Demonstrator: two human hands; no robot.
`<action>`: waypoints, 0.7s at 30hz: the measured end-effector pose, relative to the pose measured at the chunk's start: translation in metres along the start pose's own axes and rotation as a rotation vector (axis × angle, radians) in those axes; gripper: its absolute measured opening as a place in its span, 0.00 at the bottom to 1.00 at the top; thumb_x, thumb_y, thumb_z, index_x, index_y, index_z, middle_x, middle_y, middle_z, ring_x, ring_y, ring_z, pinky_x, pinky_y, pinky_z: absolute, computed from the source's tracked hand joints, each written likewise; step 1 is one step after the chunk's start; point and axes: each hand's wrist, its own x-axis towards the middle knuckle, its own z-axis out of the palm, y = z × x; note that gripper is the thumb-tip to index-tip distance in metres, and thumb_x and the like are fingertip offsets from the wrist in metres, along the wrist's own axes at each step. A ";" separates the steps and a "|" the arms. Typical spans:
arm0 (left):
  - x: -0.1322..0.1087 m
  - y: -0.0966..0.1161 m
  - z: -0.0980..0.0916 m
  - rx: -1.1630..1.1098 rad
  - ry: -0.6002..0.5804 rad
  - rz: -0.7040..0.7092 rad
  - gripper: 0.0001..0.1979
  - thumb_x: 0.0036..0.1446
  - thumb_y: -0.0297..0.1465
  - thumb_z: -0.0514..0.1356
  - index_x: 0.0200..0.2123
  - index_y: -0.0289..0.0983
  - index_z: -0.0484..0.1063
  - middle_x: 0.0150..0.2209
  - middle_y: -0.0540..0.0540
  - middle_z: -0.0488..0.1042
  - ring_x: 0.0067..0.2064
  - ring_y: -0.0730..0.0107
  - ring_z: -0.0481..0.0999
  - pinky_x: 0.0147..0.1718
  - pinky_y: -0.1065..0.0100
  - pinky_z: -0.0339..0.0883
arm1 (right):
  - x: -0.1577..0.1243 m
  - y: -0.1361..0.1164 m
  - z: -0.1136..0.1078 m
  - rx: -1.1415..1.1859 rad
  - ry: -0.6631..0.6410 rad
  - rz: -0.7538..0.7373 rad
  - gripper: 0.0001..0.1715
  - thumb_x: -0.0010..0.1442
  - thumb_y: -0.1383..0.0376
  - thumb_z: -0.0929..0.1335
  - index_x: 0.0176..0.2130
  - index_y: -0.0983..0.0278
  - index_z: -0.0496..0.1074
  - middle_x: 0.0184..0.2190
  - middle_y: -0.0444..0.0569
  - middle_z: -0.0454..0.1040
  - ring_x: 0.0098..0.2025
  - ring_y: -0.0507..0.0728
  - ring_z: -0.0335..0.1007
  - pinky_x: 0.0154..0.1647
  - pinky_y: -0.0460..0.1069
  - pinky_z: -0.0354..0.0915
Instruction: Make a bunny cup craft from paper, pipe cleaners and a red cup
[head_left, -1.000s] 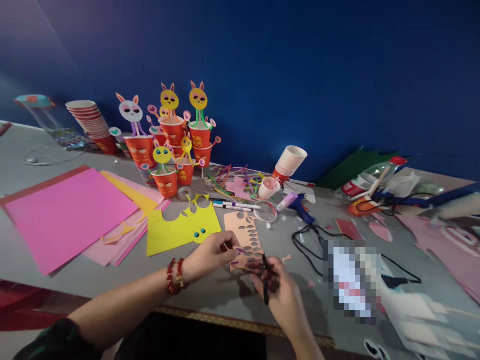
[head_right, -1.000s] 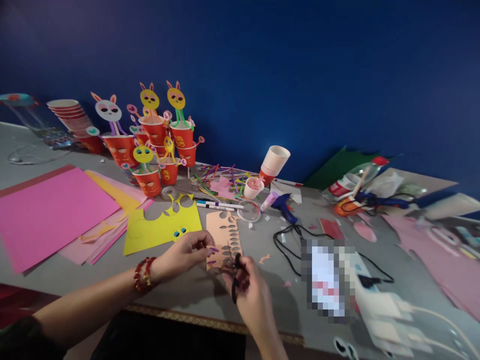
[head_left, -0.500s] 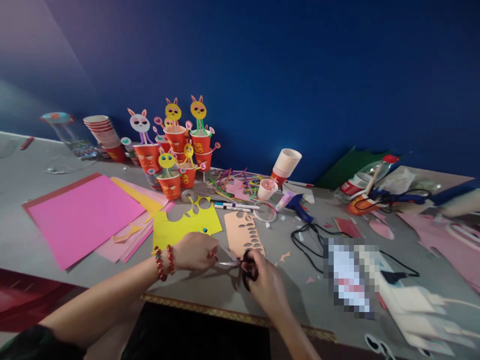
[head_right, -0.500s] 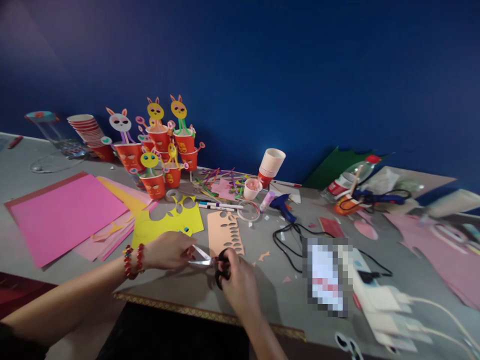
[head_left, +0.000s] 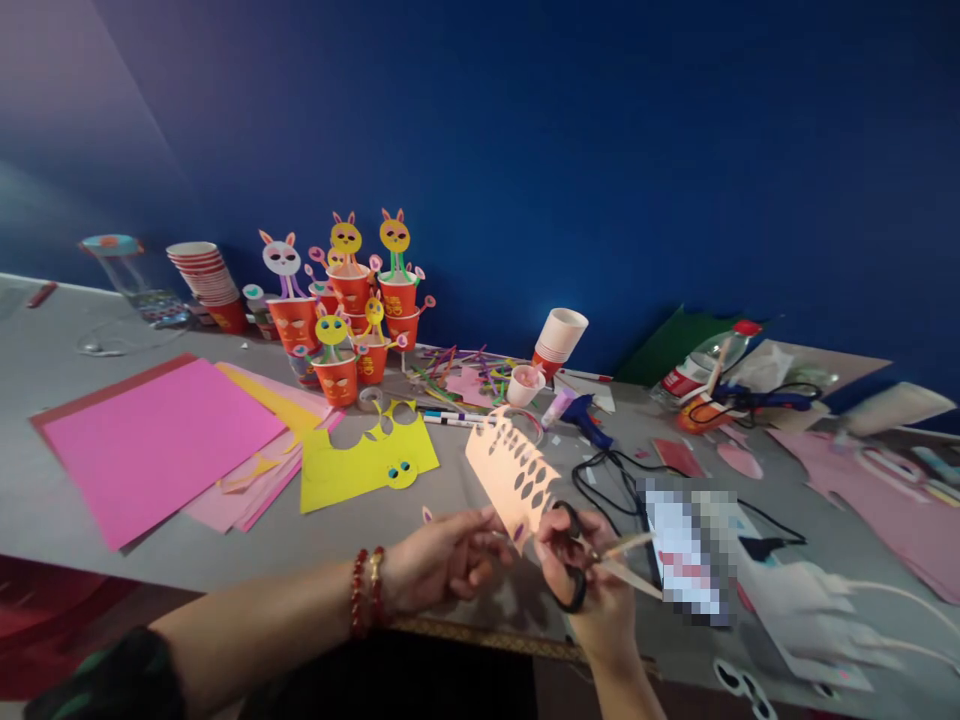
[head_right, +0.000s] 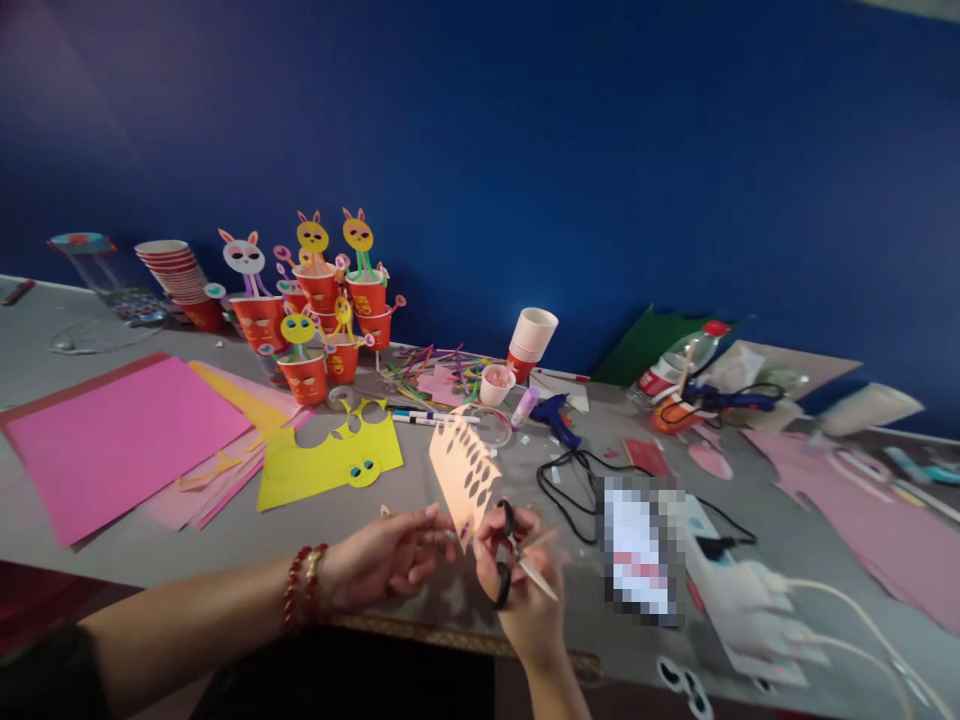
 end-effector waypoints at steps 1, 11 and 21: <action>0.004 -0.004 0.004 -0.133 0.029 0.040 0.18 0.52 0.45 0.67 0.37 0.37 0.73 0.32 0.51 0.74 0.20 0.83 0.60 0.18 0.76 0.39 | 0.000 -0.003 0.001 0.028 0.020 -0.027 0.15 0.50 0.72 0.75 0.37 0.57 0.72 0.32 0.43 0.74 0.34 0.56 0.73 0.36 0.50 0.71; 0.000 0.030 0.009 0.349 0.020 0.232 0.15 0.48 0.40 0.65 0.26 0.31 0.77 0.24 0.45 0.75 0.24 0.74 0.69 0.24 0.71 0.60 | 0.025 -0.017 0.012 0.125 0.002 -0.026 0.13 0.53 0.69 0.73 0.37 0.58 0.69 0.32 0.44 0.73 0.33 0.56 0.71 0.34 0.50 0.69; -0.009 0.058 0.005 0.862 0.639 0.586 0.20 0.59 0.46 0.53 0.28 0.39 0.77 0.37 0.47 0.83 0.45 0.58 0.79 0.49 0.63 0.74 | 0.015 0.017 0.026 -0.063 -0.393 0.170 0.26 0.61 0.43 0.67 0.33 0.63 0.70 0.23 0.43 0.68 0.20 0.50 0.57 0.20 0.45 0.55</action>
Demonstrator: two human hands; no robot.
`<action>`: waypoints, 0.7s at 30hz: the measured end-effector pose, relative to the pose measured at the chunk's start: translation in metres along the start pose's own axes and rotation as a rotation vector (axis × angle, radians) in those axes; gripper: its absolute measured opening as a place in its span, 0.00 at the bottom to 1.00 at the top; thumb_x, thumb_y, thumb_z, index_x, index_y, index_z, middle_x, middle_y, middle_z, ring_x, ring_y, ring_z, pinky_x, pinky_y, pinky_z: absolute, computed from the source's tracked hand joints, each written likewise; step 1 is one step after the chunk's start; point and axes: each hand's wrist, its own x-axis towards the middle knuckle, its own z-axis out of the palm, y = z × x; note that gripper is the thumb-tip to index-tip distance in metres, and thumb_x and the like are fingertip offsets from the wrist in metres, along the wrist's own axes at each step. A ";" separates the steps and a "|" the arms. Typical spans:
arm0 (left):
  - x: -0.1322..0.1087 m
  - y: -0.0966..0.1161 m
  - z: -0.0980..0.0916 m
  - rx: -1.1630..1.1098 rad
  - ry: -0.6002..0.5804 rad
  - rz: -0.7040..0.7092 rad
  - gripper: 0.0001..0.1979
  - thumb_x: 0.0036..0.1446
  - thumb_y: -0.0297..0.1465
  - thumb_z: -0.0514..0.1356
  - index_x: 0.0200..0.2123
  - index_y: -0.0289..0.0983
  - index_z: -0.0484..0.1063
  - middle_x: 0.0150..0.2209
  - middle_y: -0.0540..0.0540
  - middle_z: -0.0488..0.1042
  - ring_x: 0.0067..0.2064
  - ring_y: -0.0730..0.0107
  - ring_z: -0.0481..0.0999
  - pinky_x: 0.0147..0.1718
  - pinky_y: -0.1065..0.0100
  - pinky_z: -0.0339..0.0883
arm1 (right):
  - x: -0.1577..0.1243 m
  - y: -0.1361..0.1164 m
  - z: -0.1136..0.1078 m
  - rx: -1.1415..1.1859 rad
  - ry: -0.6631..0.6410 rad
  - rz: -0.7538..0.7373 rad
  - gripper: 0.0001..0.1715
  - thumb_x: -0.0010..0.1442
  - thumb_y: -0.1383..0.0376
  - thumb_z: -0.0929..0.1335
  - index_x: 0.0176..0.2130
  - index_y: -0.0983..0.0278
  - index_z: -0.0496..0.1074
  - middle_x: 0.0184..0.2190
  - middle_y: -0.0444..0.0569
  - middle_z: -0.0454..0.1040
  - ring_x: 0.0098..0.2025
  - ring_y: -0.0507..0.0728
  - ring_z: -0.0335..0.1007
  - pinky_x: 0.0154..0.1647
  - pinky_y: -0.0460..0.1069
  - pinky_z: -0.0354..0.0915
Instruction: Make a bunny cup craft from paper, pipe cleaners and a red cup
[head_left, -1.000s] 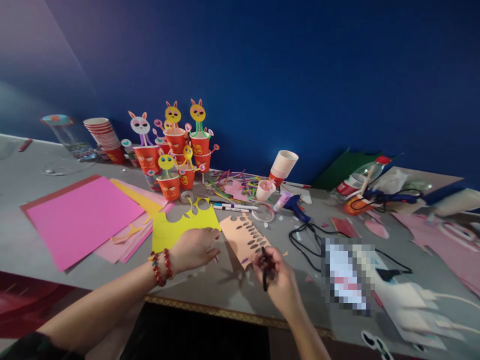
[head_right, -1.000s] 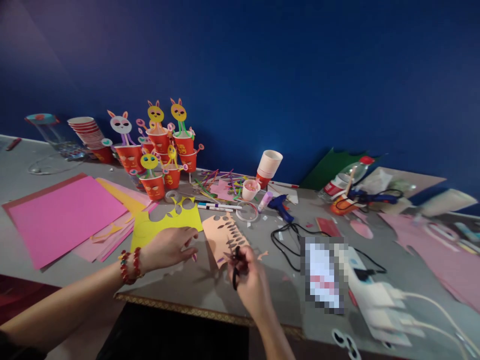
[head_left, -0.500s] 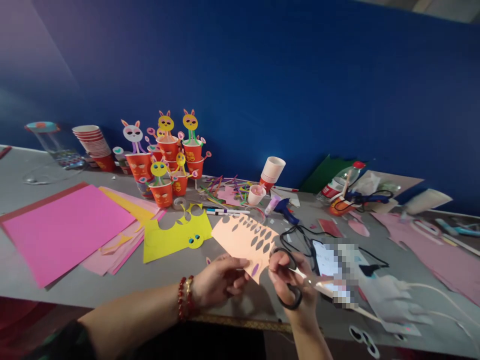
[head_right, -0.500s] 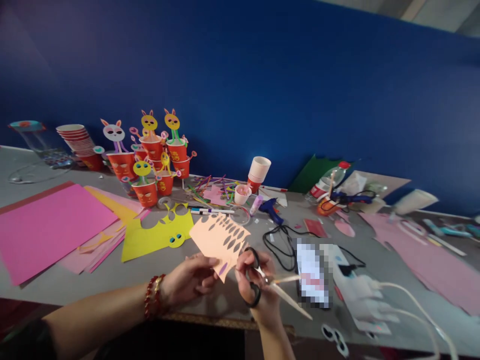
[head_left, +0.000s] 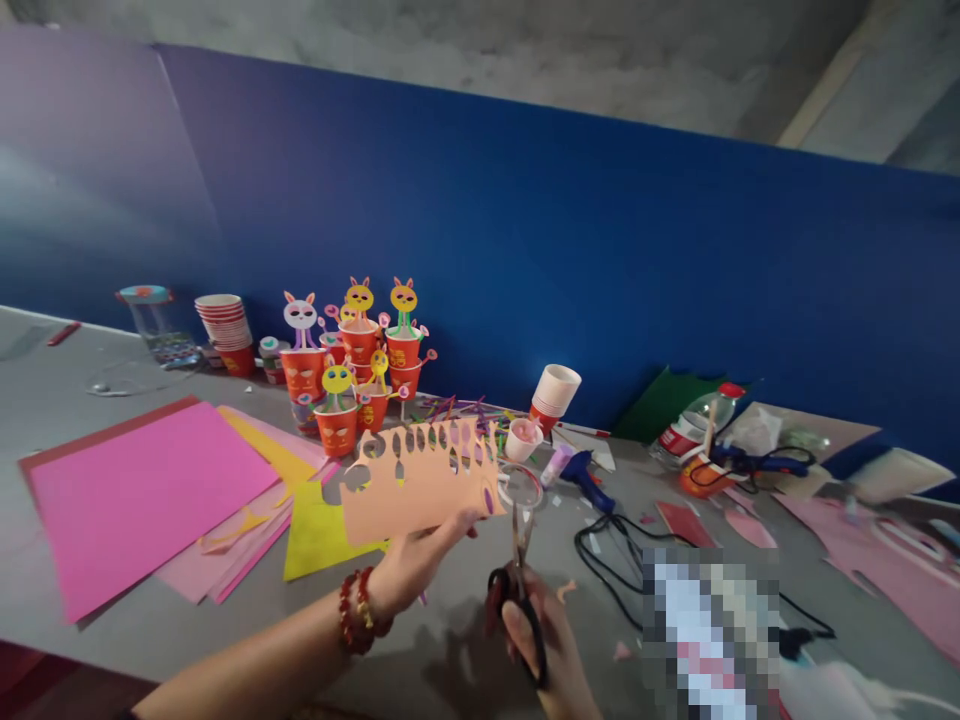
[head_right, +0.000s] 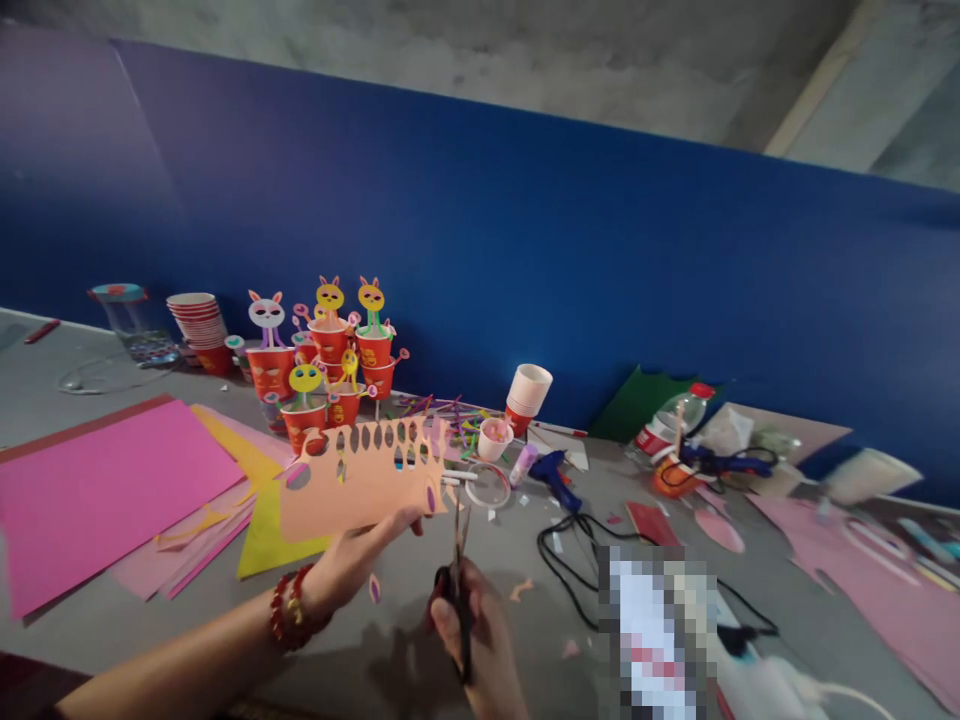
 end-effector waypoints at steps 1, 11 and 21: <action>0.000 -0.001 0.001 0.009 0.016 0.007 0.21 0.60 0.46 0.52 0.26 0.40 0.76 0.37 0.47 0.83 0.45 0.58 0.79 0.48 0.63 0.74 | -0.002 0.003 0.002 0.016 -0.030 0.009 0.27 0.60 0.41 0.67 0.33 0.62 0.69 0.23 0.43 0.68 0.19 0.49 0.55 0.19 0.45 0.53; -0.002 -0.012 0.015 0.009 -0.037 0.020 0.21 0.62 0.44 0.49 0.27 0.40 0.76 0.34 0.48 0.82 0.39 0.62 0.80 0.47 0.64 0.74 | 0.005 -0.010 0.017 0.022 -0.055 0.112 0.30 0.56 0.40 0.69 0.28 0.63 0.65 0.20 0.41 0.64 0.23 0.50 0.57 0.23 0.45 0.53; -0.005 -0.024 0.019 -0.080 -0.026 0.017 0.21 0.63 0.43 0.50 0.30 0.41 0.78 0.38 0.49 0.84 0.45 0.62 0.80 0.53 0.65 0.71 | 0.012 -0.012 0.024 0.124 -0.041 0.094 0.27 0.59 0.42 0.68 0.35 0.63 0.70 0.23 0.44 0.69 0.23 0.52 0.57 0.23 0.46 0.52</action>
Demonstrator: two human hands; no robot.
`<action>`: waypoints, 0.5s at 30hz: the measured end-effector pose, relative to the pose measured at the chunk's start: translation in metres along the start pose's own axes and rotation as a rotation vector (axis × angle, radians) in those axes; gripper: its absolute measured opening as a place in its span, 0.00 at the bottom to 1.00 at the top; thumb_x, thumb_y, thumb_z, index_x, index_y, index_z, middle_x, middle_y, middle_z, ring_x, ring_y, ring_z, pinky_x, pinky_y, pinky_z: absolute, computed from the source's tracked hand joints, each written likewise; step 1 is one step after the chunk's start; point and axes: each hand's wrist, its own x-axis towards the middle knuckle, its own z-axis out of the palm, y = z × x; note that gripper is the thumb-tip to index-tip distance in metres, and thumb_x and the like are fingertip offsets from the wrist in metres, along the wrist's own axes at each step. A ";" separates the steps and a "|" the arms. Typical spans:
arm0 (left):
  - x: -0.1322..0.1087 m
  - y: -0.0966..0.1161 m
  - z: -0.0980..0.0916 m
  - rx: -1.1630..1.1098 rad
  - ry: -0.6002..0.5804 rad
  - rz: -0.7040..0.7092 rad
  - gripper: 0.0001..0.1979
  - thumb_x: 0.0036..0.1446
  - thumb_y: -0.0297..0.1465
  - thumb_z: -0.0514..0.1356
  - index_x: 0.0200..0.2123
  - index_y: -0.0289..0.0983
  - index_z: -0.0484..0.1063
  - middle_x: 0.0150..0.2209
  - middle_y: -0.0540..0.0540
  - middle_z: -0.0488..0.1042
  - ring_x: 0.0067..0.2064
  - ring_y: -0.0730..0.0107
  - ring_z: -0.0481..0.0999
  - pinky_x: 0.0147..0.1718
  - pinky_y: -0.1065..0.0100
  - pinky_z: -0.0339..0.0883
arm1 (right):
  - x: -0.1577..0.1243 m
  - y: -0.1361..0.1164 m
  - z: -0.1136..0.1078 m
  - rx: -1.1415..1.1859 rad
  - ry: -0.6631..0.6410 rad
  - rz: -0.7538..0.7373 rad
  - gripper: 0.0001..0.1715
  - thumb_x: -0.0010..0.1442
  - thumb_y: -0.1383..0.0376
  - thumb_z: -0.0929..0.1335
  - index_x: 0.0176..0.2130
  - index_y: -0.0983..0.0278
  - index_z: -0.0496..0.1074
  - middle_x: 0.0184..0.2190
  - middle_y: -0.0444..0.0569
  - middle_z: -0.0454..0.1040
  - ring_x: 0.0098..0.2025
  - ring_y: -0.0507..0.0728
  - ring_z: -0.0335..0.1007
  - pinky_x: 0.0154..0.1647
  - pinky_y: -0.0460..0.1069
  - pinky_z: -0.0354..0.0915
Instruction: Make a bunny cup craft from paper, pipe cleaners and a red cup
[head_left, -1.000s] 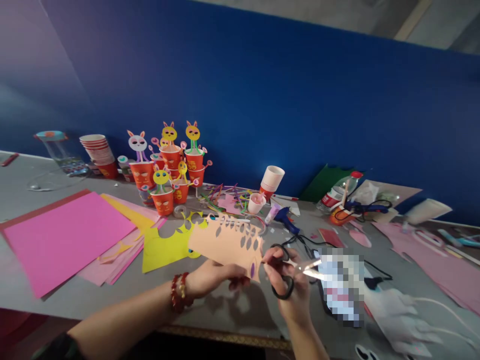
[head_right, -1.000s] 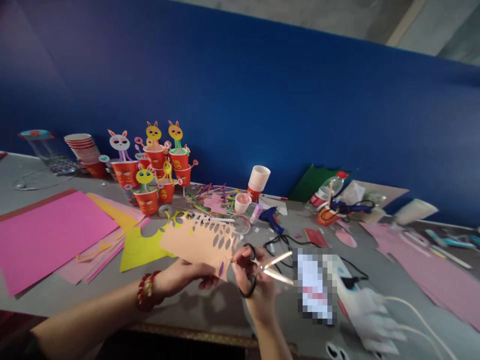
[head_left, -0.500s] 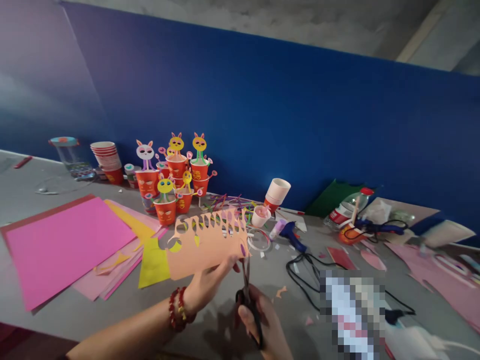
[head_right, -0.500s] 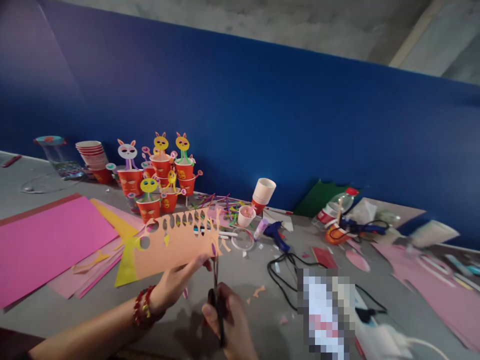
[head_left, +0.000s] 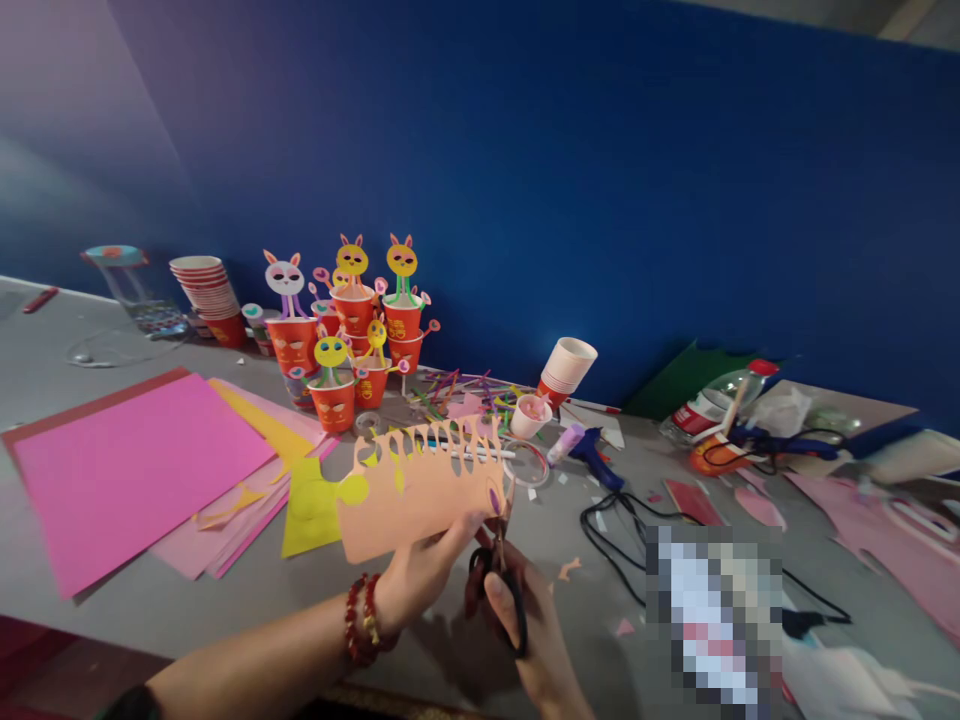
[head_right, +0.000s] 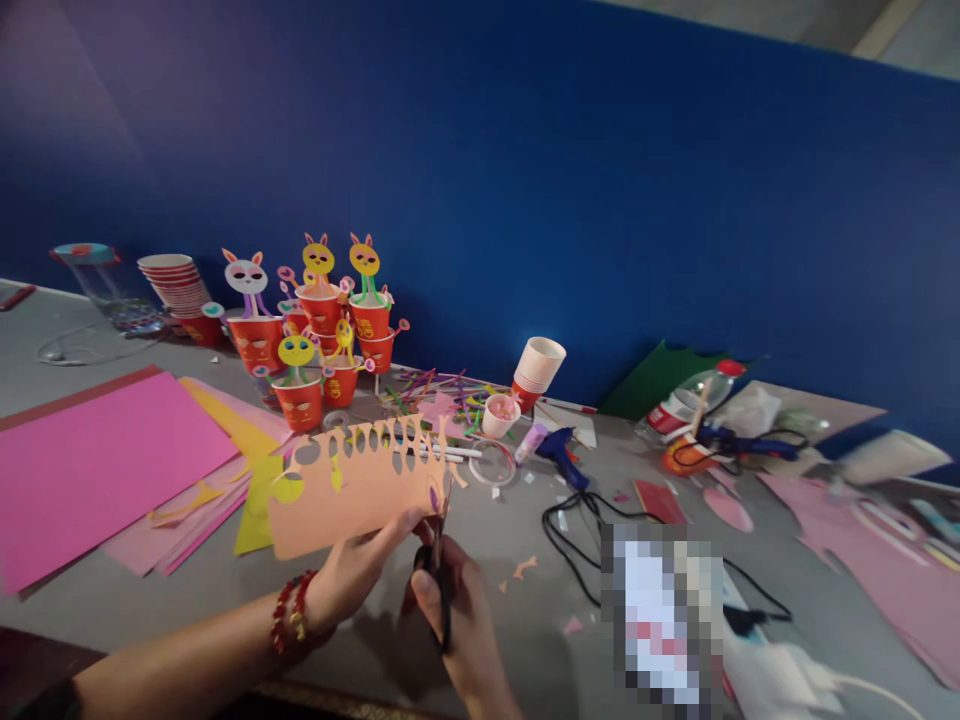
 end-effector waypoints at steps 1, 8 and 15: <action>0.000 -0.001 0.000 0.002 0.003 -0.008 0.20 0.63 0.42 0.50 0.30 0.41 0.78 0.38 0.49 0.84 0.46 0.62 0.80 0.53 0.65 0.71 | 0.000 0.000 0.001 -0.001 0.001 -0.002 0.27 0.59 0.42 0.68 0.35 0.63 0.70 0.23 0.44 0.69 0.23 0.52 0.57 0.23 0.46 0.53; -0.001 -0.003 0.003 -0.007 0.040 -0.022 0.19 0.62 0.42 0.50 0.33 0.40 0.77 0.40 0.48 0.83 0.47 0.61 0.80 0.56 0.63 0.69 | 0.003 -0.004 0.008 0.016 0.028 -0.009 0.29 0.59 0.41 0.68 0.27 0.63 0.68 0.20 0.43 0.67 0.22 0.51 0.58 0.24 0.46 0.56; -0.002 -0.004 0.003 0.000 0.026 -0.033 0.19 0.64 0.42 0.49 0.39 0.40 0.78 0.44 0.49 0.82 0.51 0.63 0.78 0.57 0.66 0.69 | 0.002 -0.003 0.013 0.031 0.073 0.033 0.28 0.58 0.41 0.68 0.28 0.62 0.68 0.19 0.42 0.67 0.21 0.52 0.59 0.24 0.46 0.56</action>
